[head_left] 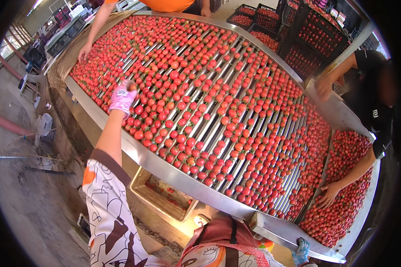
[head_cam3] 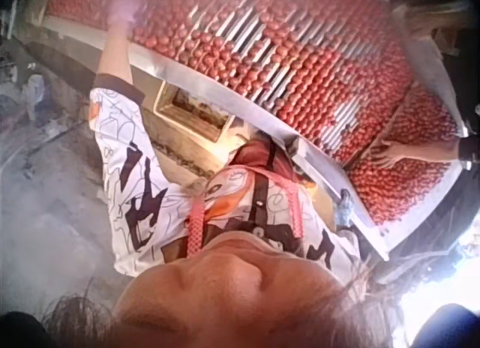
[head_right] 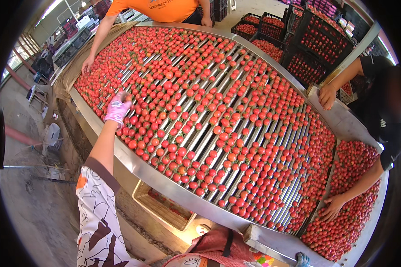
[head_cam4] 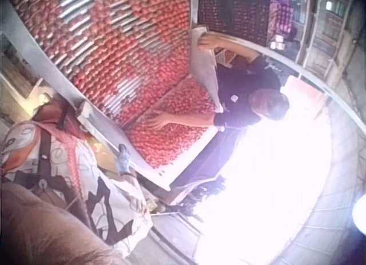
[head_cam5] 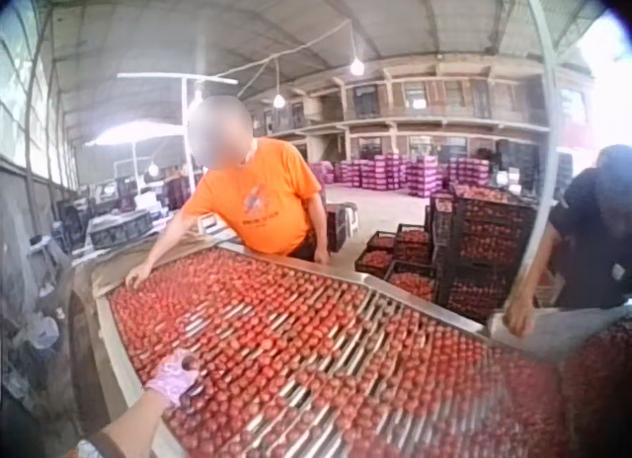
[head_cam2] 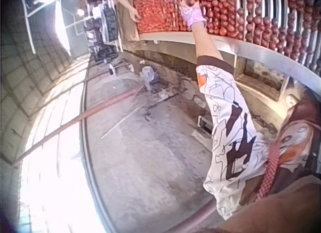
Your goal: The person sorts cherries by hand on a rotating conveyor belt, picking out damaged fruit and placing them into a bin below.
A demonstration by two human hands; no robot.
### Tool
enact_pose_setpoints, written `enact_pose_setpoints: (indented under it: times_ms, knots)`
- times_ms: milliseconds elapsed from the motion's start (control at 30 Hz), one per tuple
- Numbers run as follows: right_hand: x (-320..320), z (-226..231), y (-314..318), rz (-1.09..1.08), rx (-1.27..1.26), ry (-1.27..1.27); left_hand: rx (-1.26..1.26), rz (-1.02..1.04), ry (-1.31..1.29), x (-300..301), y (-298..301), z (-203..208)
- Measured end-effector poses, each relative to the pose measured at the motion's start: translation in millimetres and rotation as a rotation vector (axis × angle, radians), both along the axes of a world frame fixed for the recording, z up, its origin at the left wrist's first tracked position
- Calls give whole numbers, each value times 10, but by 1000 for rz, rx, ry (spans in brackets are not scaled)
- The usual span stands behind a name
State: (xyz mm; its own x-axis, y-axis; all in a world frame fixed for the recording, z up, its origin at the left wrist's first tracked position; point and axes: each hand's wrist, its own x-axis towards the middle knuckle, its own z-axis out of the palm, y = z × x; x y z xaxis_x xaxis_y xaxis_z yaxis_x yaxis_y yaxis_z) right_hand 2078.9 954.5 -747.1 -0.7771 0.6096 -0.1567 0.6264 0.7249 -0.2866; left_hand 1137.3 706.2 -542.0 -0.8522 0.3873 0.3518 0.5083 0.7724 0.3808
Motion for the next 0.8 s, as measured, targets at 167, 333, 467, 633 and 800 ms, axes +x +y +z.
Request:
enact_pose_setpoints:
  times_ms: [167, 333, 467, 633, 800]
  knots:
    - [134, -41, 29, 51, 38, -17, 1309, -224, -593, 1118, -363, -62]
    - [-14, 31, 157, 95, 29, 12, 1727, 5, -879, 2176, -895, -645]
    - [-94, 40, 173, 103, 42, 32, 1688, -162, -906, 2011, -925, -396]
    - [6, 65, 135, 52, 33, 58, 1798, -237, -981, 2495, -821, -386]
    - [-214, 330, 114, 26, -75, -28, 1817, 128, -1227, 3327, -1804, -1574]
